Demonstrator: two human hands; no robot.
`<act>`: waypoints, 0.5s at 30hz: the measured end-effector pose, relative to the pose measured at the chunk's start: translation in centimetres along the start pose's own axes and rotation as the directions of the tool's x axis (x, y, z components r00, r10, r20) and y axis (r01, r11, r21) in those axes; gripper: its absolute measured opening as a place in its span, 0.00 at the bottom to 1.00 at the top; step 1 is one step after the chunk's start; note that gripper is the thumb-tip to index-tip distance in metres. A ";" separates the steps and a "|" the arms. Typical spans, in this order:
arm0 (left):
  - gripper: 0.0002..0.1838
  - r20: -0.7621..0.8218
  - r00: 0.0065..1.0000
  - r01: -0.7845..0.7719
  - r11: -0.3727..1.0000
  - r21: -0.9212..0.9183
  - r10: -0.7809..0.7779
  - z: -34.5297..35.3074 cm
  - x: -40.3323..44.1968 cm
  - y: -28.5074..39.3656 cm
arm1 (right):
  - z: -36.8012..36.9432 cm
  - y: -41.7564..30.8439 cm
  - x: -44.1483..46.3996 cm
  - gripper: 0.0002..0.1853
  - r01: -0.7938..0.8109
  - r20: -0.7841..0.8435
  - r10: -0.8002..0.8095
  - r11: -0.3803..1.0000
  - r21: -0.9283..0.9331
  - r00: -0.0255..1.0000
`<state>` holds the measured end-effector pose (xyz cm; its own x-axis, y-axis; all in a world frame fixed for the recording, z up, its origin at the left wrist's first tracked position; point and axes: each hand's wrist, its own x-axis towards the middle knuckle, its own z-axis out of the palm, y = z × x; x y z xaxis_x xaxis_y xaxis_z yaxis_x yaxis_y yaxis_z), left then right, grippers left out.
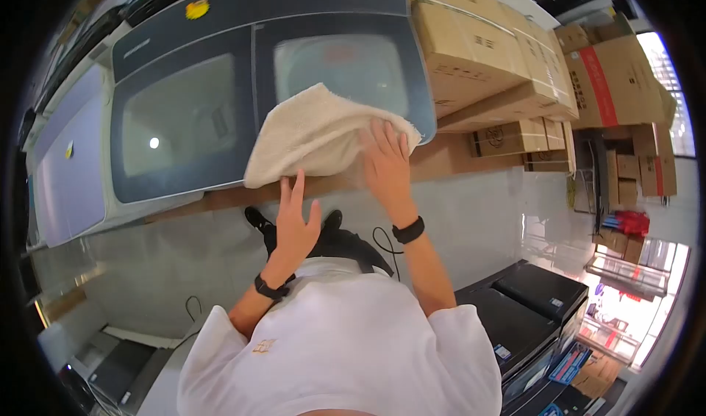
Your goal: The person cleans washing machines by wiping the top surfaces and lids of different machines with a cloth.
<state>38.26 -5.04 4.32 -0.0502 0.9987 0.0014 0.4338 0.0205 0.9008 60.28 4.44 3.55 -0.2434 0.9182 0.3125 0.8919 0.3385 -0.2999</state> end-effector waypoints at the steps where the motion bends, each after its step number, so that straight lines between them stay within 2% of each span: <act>1: 0.40 0.033 0.993 -0.113 0.990 0.079 0.111 0.0 -0.2 -0.4 | 0.2 0.7 -0.5 0.26 -0.032 -0.025 0.031 1.000 -0.002 0.999; 3: 0.36 0.098 0.948 -0.319 0.917 0.241 0.304 1.0 0.2 0.0 | -0.1 2.2 -0.7 0.25 -0.066 -0.075 0.065 0.998 -0.005 0.995; 4: 0.34 0.062 0.944 -0.328 0.894 0.306 0.325 2.0 0.7 0.9 | 0.0 2.6 -0.6 0.24 -0.076 -0.091 0.075 0.997 -0.010 0.993; 5: 0.32 0.028 0.941 -0.323 0.869 0.374 0.338 4.2 2.5 2.1 | 0.1 4.5 -0.1 0.24 -0.087 -0.099 0.086 0.996 -0.008 0.991; 9: 0.29 -0.034 0.948 -0.250 0.810 0.531 0.315 4.6 4.2 2.0 | 1.0 2.7 -0.7 0.20 -0.004 -0.018 0.004 1.000 -0.008 1.000; 15: 0.27 -0.254 0.935 -0.088 0.857 0.508 0.246 0.4 4.0 -0.9 | 1.3 -2.1 0.5 0.21 0.124 0.136 -0.133 0.989 0.076 0.982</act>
<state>38.03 -1.00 3.31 -0.1686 0.9276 0.3334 0.8331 -0.0467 0.5512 57.80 4.42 3.14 -0.4094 0.8843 0.2244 0.8234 0.4641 -0.3267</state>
